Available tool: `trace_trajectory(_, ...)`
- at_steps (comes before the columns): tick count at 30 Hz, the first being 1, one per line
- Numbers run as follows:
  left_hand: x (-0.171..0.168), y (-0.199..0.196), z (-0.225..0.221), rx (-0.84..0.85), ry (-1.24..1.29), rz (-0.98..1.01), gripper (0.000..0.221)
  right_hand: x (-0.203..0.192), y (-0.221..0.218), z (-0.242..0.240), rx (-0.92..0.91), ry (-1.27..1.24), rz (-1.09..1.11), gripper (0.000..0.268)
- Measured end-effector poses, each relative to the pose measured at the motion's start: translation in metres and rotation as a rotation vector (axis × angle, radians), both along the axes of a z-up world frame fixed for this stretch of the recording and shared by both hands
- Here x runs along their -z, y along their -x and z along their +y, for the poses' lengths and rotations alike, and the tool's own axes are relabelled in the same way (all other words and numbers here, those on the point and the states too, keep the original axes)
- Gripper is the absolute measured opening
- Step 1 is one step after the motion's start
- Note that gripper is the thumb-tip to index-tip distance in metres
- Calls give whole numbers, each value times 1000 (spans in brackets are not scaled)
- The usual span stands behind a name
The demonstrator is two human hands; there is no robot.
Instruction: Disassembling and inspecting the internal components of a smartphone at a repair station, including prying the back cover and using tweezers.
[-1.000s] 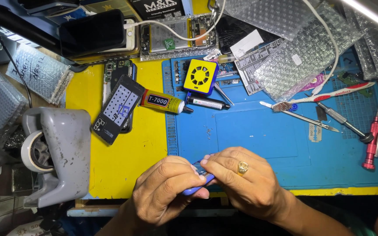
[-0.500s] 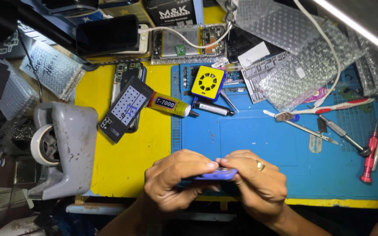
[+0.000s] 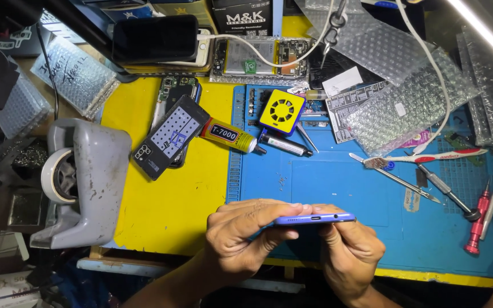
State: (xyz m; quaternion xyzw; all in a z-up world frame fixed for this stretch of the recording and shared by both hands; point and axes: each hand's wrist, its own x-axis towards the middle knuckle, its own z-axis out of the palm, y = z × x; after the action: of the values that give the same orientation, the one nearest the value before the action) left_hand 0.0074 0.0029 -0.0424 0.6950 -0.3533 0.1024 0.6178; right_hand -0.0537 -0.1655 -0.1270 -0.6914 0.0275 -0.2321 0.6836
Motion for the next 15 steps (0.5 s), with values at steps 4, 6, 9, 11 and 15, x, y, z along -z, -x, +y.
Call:
trace_trajectory(4, 5, 4, -6, -26, -6, -12, 27, 18, 4, 7, 41, -201, -37, 18)
trace_trajectory(6, 6, 8, -9, -22, -25, 3, 26, 22, 7, 9, 66, -355, 0, 25)
trace_trajectory(9, 11, 11, -13, -19, -54, 3, 27, 21, 0, 8, 35, -616, -100, 20)
trace_trajectory(11, 13, 12, -17, -51, -51, 8, 27, 30, 2, 5, 8, -678, -100, 21)
trace_trajectory(15, 12, 12, -21, -57, -23, 1, 26, 42, 5, 0, -17, -805, -102, 22)
